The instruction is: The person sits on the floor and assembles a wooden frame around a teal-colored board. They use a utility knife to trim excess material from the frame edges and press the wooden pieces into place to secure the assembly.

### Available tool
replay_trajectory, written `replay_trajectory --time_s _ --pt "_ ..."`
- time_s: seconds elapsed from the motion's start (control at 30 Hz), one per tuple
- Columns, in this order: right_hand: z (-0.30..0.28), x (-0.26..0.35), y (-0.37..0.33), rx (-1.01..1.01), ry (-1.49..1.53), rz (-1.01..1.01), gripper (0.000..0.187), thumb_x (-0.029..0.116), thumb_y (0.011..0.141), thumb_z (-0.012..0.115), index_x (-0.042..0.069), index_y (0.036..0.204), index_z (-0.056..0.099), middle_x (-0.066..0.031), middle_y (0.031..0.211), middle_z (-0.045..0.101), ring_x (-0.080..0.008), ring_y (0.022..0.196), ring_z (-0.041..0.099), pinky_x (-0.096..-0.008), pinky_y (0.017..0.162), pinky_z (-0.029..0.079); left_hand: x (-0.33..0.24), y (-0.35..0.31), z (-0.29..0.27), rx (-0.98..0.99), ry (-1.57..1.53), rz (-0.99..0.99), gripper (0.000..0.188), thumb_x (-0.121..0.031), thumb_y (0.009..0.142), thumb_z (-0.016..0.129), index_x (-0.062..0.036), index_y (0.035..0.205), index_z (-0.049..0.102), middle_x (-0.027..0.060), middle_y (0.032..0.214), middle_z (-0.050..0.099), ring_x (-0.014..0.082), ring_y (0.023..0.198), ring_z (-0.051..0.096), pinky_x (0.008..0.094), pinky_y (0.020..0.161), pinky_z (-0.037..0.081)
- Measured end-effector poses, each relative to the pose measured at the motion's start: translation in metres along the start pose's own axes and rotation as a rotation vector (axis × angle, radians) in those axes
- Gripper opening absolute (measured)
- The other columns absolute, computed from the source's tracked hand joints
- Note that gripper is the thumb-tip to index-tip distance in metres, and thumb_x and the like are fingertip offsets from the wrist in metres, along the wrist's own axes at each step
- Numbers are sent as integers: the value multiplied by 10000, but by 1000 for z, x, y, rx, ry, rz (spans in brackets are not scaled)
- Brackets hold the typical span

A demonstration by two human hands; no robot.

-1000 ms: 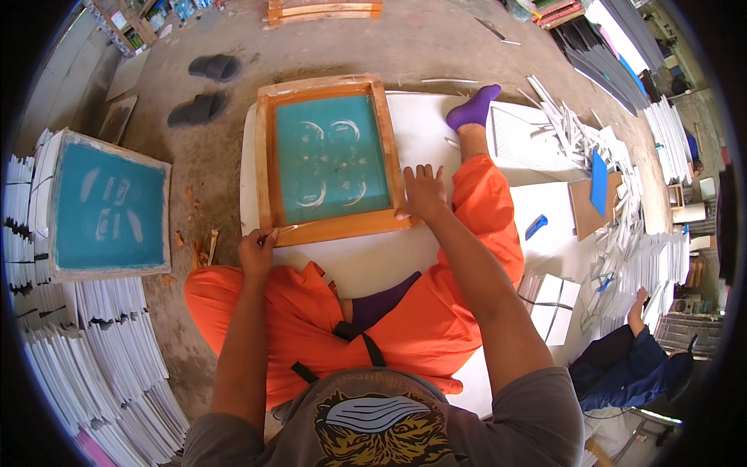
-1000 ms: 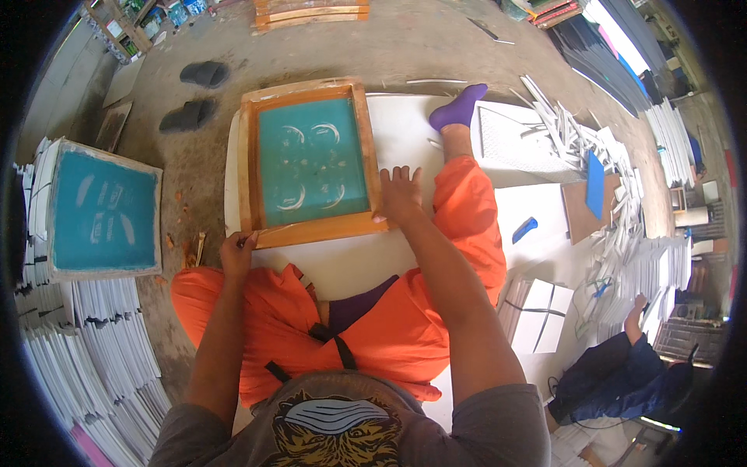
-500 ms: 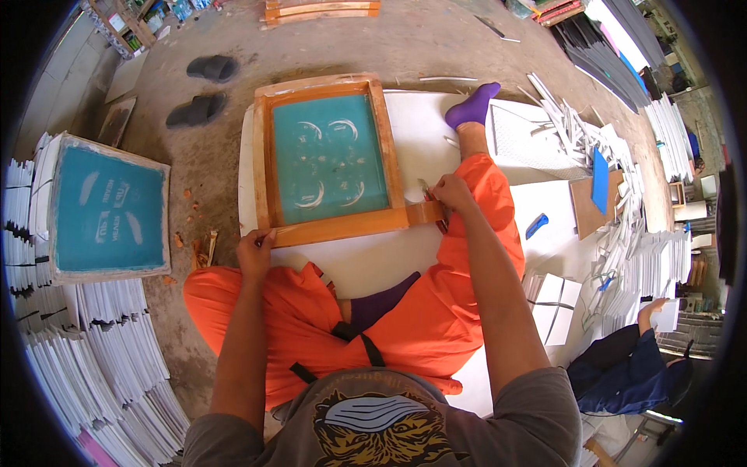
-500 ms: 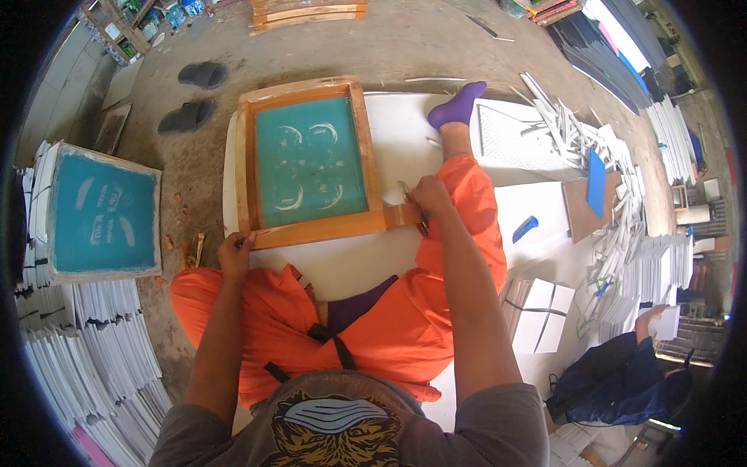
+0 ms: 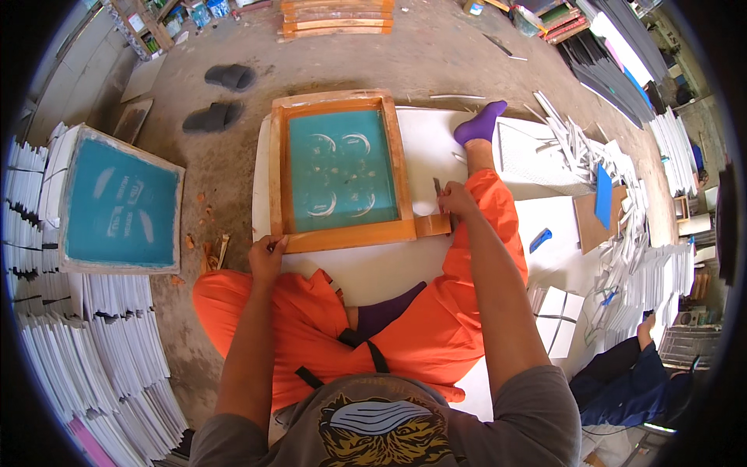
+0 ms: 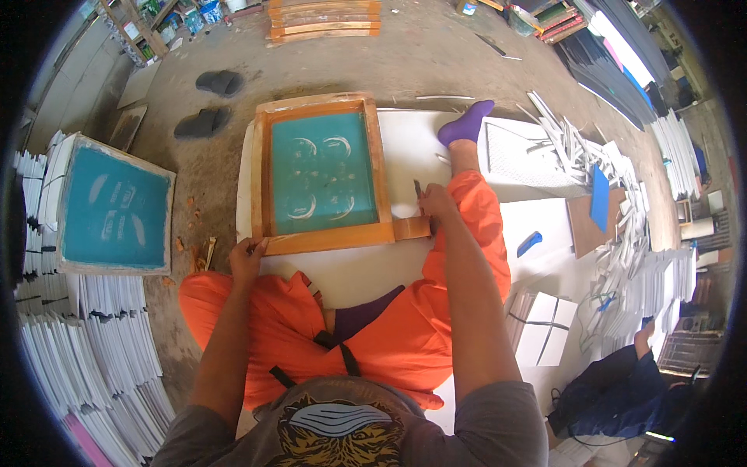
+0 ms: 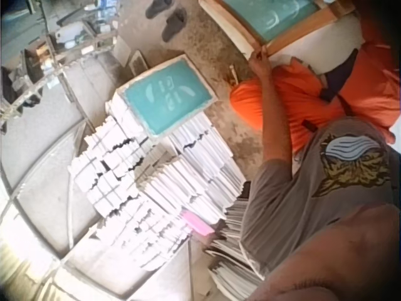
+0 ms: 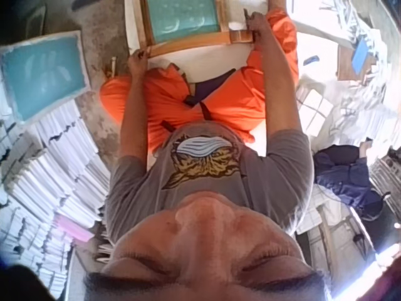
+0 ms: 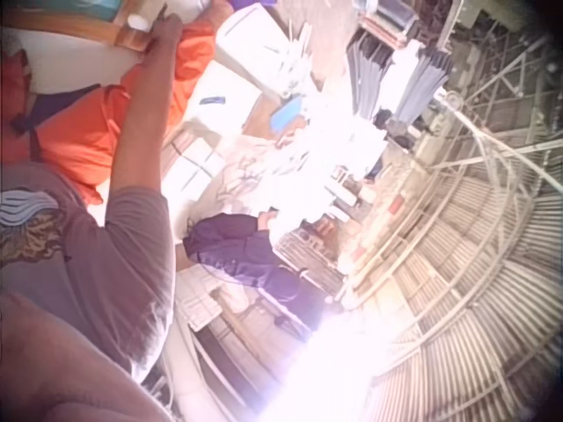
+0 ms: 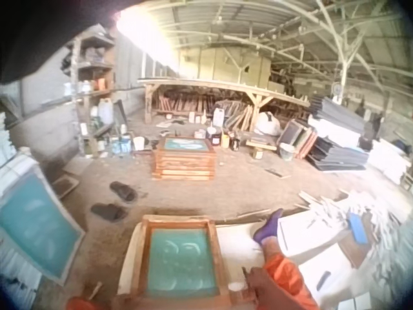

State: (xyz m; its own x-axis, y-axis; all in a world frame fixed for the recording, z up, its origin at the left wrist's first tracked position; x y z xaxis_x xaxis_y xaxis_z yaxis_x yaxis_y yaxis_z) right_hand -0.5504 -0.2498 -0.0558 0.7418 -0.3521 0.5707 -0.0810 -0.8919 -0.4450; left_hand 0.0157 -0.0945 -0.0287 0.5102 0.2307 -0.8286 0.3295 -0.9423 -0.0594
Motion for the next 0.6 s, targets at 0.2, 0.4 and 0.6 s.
replay_trajectory --time_s 0.2,0.4,0.6 --pt "-66 109 -96 -494 -11 -381 191 164 958 706 24 1057 620 -208 791 704 -372 704 707 -460 619 525 -14 -4 -6 -6 14 31 305 -250 915 810 48 968 774 135 766 736 184 684 681 339 666 540" --pt "13 121 -179 -312 -156 -330 240 119 943 627 89 1174 685 -250 960 734 -467 892 711 -565 793 563 -20 -2 -1 14 56 -15 292 -236 917 810 47 982 777 139 779 746 179 700 695 337 669 544" --pt "51 100 -180 -228 -191 -167 310 113 954 549 142 1222 703 -245 1030 737 -471 969 705 -583 851 561 -15 -2 -1 25 21 -44 339 -285 926 812 46 991 781 117 807 755 167 729 685 330 692 540"
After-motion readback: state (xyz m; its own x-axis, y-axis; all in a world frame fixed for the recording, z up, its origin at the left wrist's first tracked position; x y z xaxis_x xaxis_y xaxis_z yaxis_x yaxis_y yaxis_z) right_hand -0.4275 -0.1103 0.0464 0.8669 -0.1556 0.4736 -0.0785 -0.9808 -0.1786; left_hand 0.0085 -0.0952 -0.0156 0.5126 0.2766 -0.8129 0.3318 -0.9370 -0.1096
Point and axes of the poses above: each hand's wrist, its own y-axis towards the middle knuckle, its own z-axis out of the palm, x = y × z, the point moved 10 cm from there along y, towards the middle knuckle
